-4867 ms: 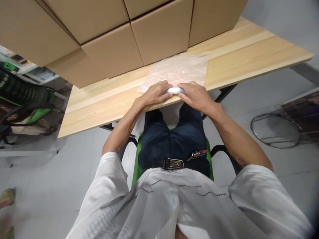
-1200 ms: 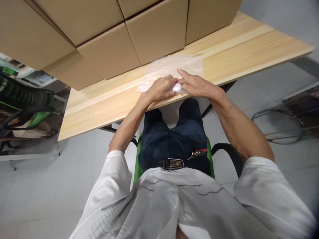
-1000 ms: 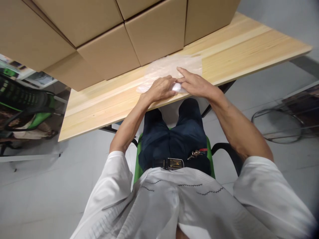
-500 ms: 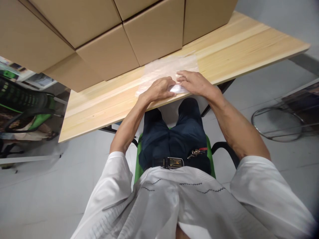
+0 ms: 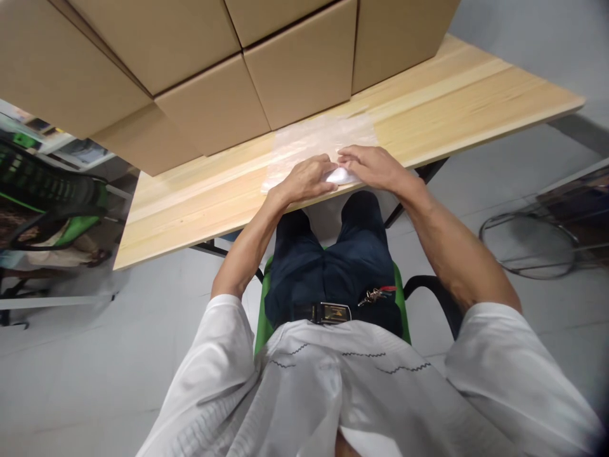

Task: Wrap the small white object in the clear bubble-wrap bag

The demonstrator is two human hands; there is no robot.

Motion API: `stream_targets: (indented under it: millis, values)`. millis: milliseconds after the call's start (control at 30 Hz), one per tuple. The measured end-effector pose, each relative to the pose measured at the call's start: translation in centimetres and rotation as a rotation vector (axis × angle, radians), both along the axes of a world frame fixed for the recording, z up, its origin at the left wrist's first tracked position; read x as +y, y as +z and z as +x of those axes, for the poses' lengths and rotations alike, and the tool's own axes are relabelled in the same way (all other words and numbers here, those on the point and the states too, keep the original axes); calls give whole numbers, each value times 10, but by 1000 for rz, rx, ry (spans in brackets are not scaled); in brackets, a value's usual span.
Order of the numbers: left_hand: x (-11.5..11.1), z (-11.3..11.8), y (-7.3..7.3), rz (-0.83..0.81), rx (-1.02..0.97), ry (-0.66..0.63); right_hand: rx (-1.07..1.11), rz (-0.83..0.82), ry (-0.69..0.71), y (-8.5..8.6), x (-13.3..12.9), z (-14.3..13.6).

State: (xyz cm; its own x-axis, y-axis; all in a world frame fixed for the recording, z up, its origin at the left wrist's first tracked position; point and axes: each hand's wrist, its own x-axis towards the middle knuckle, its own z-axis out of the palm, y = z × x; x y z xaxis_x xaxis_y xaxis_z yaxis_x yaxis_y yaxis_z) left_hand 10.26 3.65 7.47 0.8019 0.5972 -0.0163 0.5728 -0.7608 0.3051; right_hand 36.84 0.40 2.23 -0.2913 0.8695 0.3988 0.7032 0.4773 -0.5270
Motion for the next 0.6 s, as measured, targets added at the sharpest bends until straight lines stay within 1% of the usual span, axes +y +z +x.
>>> stream_targets:
  millis: [67,167,233,300,367,467,533,600]
  values:
    - [0,-1,-2,-10,-2,5,24,-26,0,6,-9,0]
    - [0,-1,-6,-14,-20,12,11,-3,10,9,-29,-3]
    - [0,-1,-8,-8,-31,9,-21,22,39,6,-42,-5]
    - [0,-1,-10,3,-36,4,-39,36,71,0,-50,-6]
    - [-1,-1,-11,12,-32,0,-41,47,83,-10,-53,-6]
    - [-1,-1,-12,29,-26,-7,-41,72,66,-22,-49,-3]
    - [0,0,-12,46,-22,-5,-49,95,50,-26,-45,-3]
    - [-2,2,-12,52,-20,-1,-58,108,41,-26,-43,-3]
